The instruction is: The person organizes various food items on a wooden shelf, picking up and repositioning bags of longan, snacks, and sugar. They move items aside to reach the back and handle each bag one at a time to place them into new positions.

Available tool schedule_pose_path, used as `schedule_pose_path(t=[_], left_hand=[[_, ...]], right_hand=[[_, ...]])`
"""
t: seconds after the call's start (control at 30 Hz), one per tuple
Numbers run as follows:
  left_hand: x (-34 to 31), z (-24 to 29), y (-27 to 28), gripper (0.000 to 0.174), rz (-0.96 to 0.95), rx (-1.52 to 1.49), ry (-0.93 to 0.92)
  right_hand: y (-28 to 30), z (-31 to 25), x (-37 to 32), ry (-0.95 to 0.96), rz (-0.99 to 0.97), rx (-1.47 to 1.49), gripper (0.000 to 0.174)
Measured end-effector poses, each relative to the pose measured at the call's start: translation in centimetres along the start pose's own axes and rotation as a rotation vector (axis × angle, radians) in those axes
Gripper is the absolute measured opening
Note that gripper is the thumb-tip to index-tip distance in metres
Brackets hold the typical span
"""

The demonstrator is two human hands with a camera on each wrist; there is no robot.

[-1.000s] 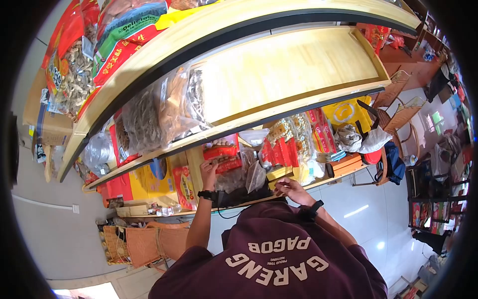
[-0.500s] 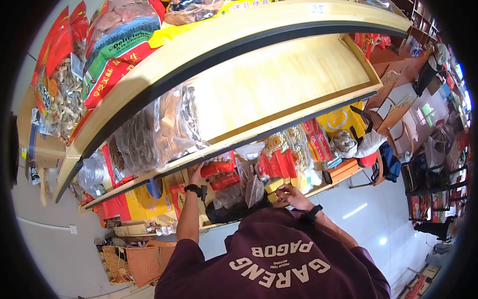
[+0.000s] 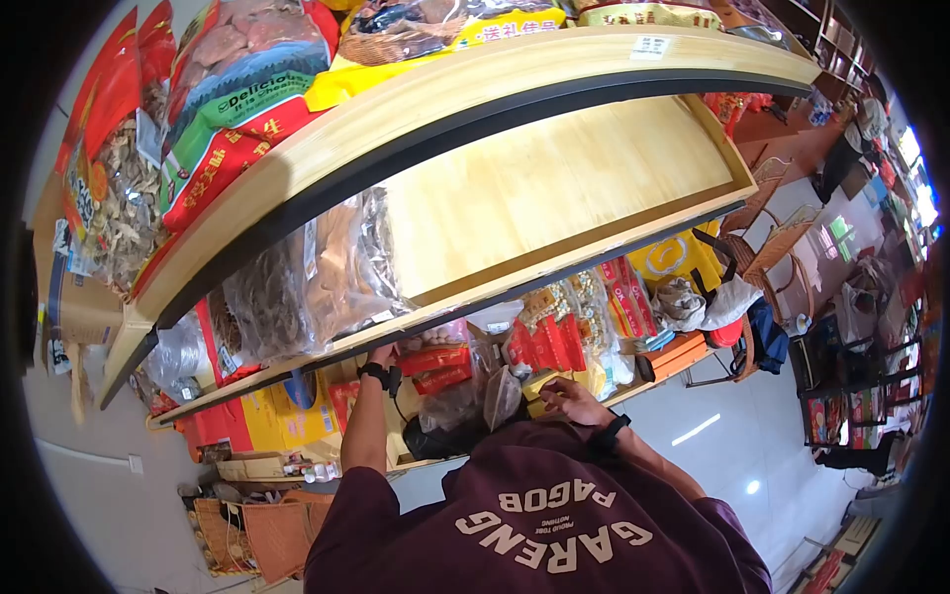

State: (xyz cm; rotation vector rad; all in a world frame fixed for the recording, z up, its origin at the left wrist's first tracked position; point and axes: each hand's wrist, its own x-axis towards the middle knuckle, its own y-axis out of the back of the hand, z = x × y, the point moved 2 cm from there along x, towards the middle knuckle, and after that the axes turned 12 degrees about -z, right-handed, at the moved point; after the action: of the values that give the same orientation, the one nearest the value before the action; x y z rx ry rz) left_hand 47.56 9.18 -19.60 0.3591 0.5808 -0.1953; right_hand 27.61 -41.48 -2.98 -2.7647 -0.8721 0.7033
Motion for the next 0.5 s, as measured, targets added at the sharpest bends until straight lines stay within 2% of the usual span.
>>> schedule_pose_path(t=[0.03, 0.07, 0.17, 0.2, 0.27, 0.37, 0.43, 0.47, 0.5], left_hand=[[-0.6, 0.2, 0.0, 0.040, -0.099, -0.070, 0.084], [-1.6, 0.4, -0.6, 0.033, -0.098, -0.076, 0.065], [-8.0, 3.5, -2.8, 0.030, 0.063, -0.199, -0.253], [-10.0, 3.9, -2.4, 0.033, -0.024, -0.196, -0.137], [-12.8, 2.5, -2.3, 0.034, 0.075, -0.303, -0.185], [-16.9, -0.7, -1.9, 0.030, 0.208, -0.427, -0.268], [-20.6, -0.8, -1.9, 0.029, 0.278, -0.575, -0.368], [-22.1, -1.0, -1.6, 0.035, 0.342, -0.535, -0.310], [-22.5, -1.8, -1.3, 0.032, 0.395, -0.523, -0.314]], right_hand=[[0.4, 0.5, 0.5, 0.049, -0.042, -0.020, 0.031], [0.7, 1.1, 1.0, 0.099, -0.085, -0.041, 0.031], [0.1, 1.2, 2.0, -0.002, -0.051, -0.012, 0.031], [0.0, 1.1, 2.7, -0.019, -0.060, -0.068, 0.031], [-0.4, 1.4, 4.0, -0.064, -0.078, -0.167, 0.031], [-1.2, 1.2, 5.6, -0.022, -0.122, -0.288, 0.030], [-2.1, 0.8, 6.5, 0.021, -0.163, -0.302, 0.028], [-2.6, 0.0, 7.0, 0.069, -0.196, -0.315, 0.027], [-3.0, -0.9, 7.8, 0.117, -0.232, -0.327, 0.027]])
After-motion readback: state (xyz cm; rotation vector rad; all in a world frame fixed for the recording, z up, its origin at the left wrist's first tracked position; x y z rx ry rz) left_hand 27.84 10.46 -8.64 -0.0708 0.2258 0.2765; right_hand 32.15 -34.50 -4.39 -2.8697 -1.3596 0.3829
